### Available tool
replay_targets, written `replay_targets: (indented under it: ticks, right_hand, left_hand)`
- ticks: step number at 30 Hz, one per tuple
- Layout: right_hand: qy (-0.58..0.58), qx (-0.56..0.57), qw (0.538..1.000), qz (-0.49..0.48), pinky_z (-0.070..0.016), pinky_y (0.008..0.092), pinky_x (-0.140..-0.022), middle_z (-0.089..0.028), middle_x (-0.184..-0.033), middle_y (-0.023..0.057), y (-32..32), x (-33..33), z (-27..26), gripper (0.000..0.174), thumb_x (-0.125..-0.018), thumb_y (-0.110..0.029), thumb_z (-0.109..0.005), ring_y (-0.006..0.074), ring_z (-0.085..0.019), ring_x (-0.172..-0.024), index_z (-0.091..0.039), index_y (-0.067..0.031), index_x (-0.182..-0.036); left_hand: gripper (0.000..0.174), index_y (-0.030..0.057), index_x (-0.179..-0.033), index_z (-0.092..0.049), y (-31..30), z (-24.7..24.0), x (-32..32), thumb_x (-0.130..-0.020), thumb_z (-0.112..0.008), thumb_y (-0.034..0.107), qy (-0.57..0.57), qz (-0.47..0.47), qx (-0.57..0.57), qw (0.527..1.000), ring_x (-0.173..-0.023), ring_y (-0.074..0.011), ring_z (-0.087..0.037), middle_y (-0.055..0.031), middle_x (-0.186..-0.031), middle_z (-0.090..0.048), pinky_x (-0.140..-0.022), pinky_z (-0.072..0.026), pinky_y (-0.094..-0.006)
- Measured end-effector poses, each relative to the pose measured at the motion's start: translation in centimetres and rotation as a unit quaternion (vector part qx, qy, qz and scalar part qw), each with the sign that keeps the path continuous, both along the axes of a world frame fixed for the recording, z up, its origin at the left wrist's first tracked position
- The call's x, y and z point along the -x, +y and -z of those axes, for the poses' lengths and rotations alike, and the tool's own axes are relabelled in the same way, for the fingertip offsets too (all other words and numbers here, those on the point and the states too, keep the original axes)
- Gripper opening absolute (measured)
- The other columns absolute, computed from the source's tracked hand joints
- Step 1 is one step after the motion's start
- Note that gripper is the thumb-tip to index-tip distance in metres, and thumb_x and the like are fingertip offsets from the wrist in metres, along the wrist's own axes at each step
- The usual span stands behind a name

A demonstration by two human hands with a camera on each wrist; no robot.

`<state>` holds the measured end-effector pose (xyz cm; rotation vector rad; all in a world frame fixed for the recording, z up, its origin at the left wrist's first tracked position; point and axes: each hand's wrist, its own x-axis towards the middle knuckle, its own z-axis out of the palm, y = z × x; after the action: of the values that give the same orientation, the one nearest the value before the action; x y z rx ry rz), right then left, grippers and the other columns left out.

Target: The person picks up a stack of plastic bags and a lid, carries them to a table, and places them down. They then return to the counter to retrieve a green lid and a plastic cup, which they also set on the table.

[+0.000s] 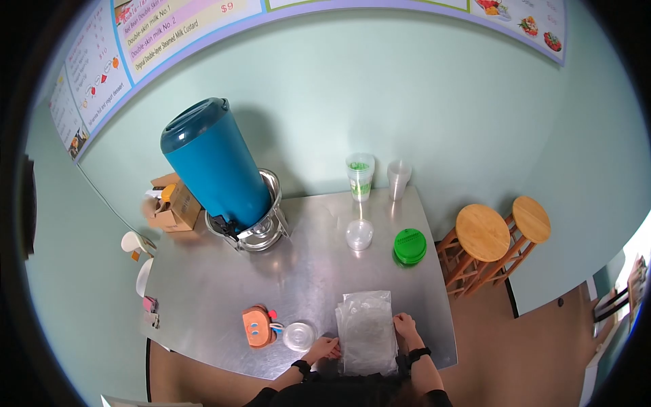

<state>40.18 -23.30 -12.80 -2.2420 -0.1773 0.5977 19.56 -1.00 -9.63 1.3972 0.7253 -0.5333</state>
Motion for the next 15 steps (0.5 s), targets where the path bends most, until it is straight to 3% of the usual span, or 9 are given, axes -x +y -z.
replay_targets:
  ticks: [15]
  right_hand:
    - [0.061,-0.105,0.993,0.012,-0.043,0.0283,-0.073,-0.06,-0.085,0.0083,-0.7,-0.7,3.2,0.022,-0.078,-0.015,-0.05,0.0169,-0.055,-0.08,-0.059,0.0018,-0.09]
  left_hand:
    - [0.038,-0.0037,-0.084,-0.056,-0.9,1.0,0.7,-0.087,-0.043,0.032,-0.051,-0.023,-0.043,0.998,-0.064,-0.0181,-0.061,-0.0109,-0.073,-0.062,-0.06,-0.0484,-0.0272]
